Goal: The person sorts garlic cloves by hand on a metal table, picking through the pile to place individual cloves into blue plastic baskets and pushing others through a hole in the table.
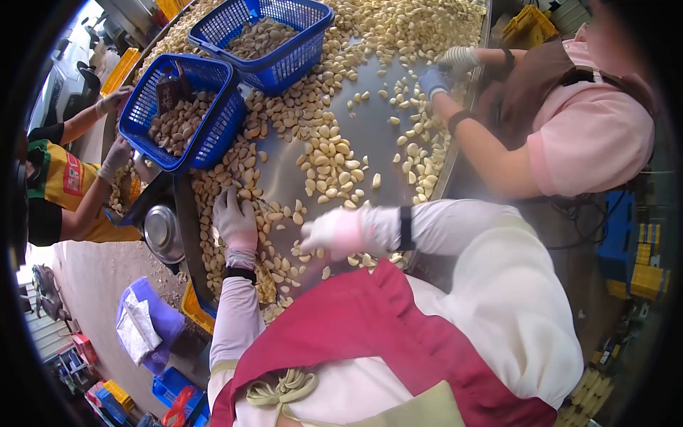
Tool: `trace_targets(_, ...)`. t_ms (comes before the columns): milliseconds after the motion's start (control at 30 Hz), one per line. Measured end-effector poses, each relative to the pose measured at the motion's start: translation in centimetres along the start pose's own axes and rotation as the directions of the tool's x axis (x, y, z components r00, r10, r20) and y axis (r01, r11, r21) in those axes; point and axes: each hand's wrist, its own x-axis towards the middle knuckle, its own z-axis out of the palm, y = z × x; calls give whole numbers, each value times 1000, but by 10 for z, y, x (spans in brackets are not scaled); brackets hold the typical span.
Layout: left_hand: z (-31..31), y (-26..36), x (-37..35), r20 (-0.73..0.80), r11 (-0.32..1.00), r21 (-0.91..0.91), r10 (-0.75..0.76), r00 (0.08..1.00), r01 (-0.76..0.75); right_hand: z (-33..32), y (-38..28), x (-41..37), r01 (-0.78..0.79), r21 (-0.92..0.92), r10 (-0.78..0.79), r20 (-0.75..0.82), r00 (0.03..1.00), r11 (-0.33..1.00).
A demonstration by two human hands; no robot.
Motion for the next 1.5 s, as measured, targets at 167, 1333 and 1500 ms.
trace_targets(167, 1, -2, -2, 2, 1000, 2, 0, 1000, 0, 45, -7, 38, 66, -231, -55, 55, 997, 971)
trace_targets(1333, -3, 4, 2, -10, 999, -5, -33, 999, 33, -225, 86, 40, -231, 212, 232, -971, 64, 950)
trace_targets(1500, -2, 2, 2, 3, 1000, 17, -25, 1000, 25, -146, 159, 61, -659, 124, 562, -649, 512, 742)
